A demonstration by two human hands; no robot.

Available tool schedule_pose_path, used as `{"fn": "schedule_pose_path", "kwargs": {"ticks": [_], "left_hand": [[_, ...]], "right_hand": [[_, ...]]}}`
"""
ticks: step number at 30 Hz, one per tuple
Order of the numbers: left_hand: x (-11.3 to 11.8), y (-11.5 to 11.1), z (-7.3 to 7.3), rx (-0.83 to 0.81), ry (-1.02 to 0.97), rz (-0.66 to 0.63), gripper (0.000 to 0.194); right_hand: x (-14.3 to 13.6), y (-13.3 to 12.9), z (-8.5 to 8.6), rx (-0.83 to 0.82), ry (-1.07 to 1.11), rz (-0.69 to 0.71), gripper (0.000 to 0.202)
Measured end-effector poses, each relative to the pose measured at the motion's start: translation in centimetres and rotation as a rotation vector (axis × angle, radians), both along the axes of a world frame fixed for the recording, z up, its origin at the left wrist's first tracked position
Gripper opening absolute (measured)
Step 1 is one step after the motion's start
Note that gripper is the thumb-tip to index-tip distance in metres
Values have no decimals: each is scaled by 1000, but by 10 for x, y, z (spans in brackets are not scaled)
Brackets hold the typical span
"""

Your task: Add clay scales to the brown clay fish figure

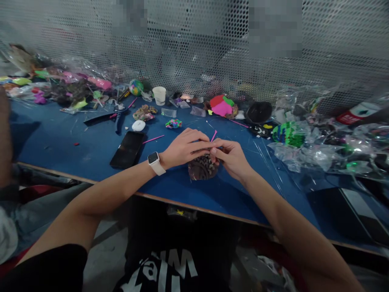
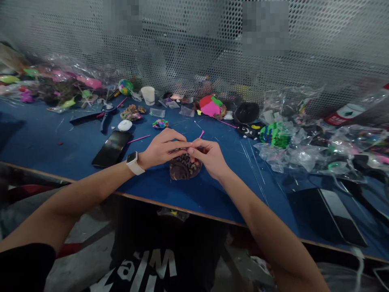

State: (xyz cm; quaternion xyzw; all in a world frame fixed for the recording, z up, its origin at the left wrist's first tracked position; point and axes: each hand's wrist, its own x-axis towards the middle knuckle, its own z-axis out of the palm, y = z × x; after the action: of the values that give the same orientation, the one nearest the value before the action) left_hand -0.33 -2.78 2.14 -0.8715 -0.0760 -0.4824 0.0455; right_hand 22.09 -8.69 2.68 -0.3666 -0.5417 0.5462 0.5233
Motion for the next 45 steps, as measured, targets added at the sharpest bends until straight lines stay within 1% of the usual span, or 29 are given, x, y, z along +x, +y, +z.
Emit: {"fn": "schedule_pose_path", "kwargs": {"ticks": [3,5,7,10,13,17,22,25,28,32,34,38,41,45], "left_hand": [[1,0,2,27,-21,-12,22],[1,0,3,25,-43,-10,19],[0,-1,4,6,-47,18,18],[-1,-1,4,-14,-31,54,22],[-1,0,4,-1,-23,43,22],[-1,1,4,19,-11,44,23],[-2,4,1,-28,17,58,26],[-2,4,0,-39,28,63,27],[-1,3,1,-34,12,64,24],[-1,2,2,-30,0,52,18],[-2,3,3,-23,12,65,19],[-3,6,2,1,37,81,24],[-2,5,1,-1,31,76,22],[-1,3,1,-20,8,65,20]], "right_hand": [[1,0,2,-38,-21,-9,40],[1,-1,2,-56,-41,9,42],[0,-2,2,-69,-65,41,44],[0,-3,3,-68,-95,66,45],[0,-2,5,-69,-98,46,46],[0,-1,8,-39,-77,-17,45],[1,-2,10,-87,-90,11,48],[1,-2,11,-90,-107,15,50],[1,-3,11,-99,-150,15,54],[1,-3,10,-47,-176,-3,51],[1,-2,11,-18,-147,-14,47],[3,-2,11,10,-121,-12,47],[3,-2,9,10,-127,-8,42],[2,-1,7,71,-128,-44,38]]}}
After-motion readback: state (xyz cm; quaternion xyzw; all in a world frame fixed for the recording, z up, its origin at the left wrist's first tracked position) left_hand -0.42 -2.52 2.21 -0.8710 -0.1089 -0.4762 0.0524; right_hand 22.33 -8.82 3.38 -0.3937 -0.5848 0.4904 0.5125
